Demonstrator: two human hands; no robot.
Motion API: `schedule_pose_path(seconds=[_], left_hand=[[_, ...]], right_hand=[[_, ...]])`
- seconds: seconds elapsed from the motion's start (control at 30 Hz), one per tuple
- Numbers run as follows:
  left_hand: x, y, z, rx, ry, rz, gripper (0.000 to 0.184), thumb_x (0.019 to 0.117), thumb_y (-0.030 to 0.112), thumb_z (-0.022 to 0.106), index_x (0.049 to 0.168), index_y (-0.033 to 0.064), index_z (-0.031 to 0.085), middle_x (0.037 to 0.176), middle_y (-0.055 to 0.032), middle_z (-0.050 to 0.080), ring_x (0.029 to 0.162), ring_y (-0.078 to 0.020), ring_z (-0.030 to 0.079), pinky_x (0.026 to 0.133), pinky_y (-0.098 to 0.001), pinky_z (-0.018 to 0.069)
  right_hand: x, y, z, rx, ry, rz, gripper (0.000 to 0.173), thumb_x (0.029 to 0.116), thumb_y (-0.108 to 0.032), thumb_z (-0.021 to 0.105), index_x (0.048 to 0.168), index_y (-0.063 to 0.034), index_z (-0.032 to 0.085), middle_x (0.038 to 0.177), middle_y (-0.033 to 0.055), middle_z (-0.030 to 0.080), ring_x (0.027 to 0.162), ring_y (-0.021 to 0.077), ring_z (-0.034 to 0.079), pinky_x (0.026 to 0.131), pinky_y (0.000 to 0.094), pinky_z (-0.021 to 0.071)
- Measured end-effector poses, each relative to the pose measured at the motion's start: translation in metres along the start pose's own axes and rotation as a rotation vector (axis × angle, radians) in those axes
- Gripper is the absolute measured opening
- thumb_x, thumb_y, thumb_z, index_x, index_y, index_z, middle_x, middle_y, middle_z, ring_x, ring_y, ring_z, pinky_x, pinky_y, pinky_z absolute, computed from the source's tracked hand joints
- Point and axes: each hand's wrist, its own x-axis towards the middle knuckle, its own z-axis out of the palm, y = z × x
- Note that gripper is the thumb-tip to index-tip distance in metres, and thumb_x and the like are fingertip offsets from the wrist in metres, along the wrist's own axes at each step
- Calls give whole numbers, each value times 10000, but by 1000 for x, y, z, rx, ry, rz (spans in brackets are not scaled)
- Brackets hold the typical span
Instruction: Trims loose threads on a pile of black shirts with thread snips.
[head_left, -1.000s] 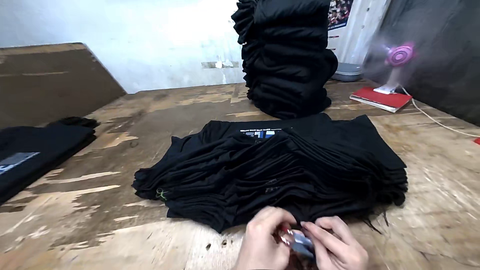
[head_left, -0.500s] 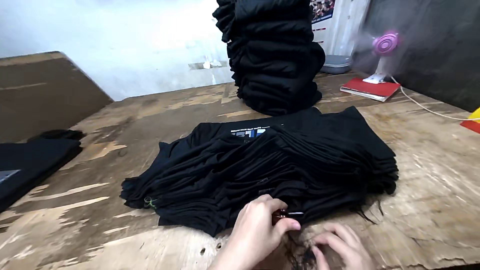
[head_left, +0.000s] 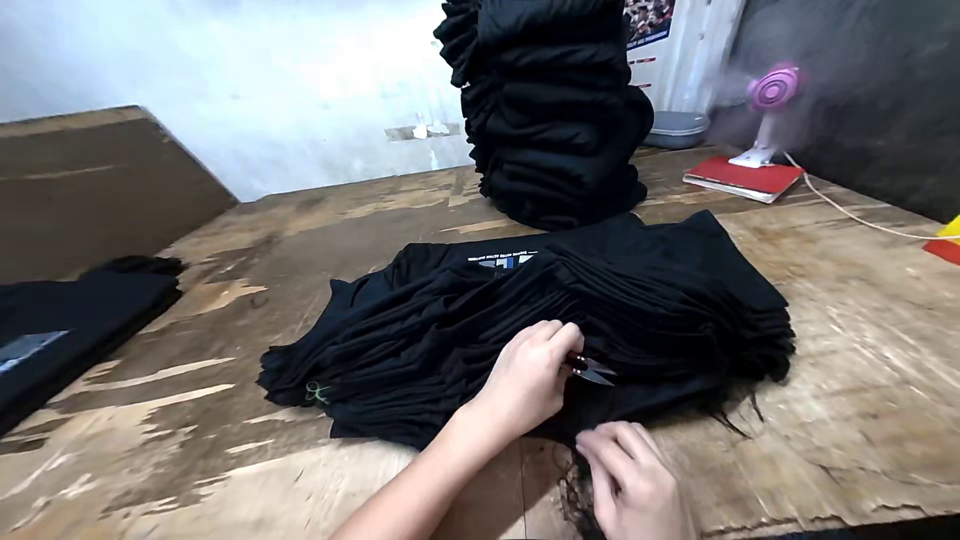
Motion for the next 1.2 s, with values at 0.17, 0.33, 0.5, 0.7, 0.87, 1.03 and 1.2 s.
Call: schedule_pose_path(seconds=[0.17,0.33,0.5,0.7,0.87,1.03,1.2], left_hand=[[-46,-2,-22,51,124,76,203,965,251,683,1157,255,751,1013,24,694,957,-154,639,858,-392,510],[-67,8,-16,184,179,344,234,1010,144,576,1188,217,708,1060,-23,688,964,-199,626,918,-423,457],[-71,17,-7,369,195,450,208,1026,132,559,1170,152,707,1055,-44,688,957,-214,618,904,-413,454],[-73,17,-13,300,211,320,194,1022,204,576,1177,204,694,1048,-21,680,966,-203,621,921,-421,452],[-75,12,-19,163,316,126,193,989,256,650,1161,267,737,1009,18,688,929,-148,620,873,-380,466],[-73,6,-19,125,384,63,182,990,274,656,1144,267,755,993,40,698,904,-116,620,819,-337,482],[-74,10,-23,168,376,150,164,997,236,640,1125,239,742,981,28,694,873,-132,603,813,-342,452]], right_hand=[[-8,1,-51,176,-453,132,136,930,-214,707,905,-144,821,821,50,718,762,206,693,705,449,584],[-3,4,-56,151,-330,287,184,977,-175,644,1026,-81,795,898,77,746,726,182,689,671,379,591],[0,3,-41,170,-203,349,242,952,-84,610,1123,-92,780,1032,84,704,771,132,654,674,293,569],[-1,-1,-30,146,-146,347,188,932,-170,680,1059,-112,805,988,64,702,824,142,664,722,306,576],[7,-7,0,59,114,349,321,861,-435,780,958,-130,800,901,3,679,799,91,640,657,250,538],[18,-9,14,236,169,374,262,805,-331,861,919,-102,808,869,0,675,782,74,624,655,224,526],[1,-5,-6,389,31,398,82,851,-187,814,863,-106,804,824,7,661,764,70,623,663,222,533]])
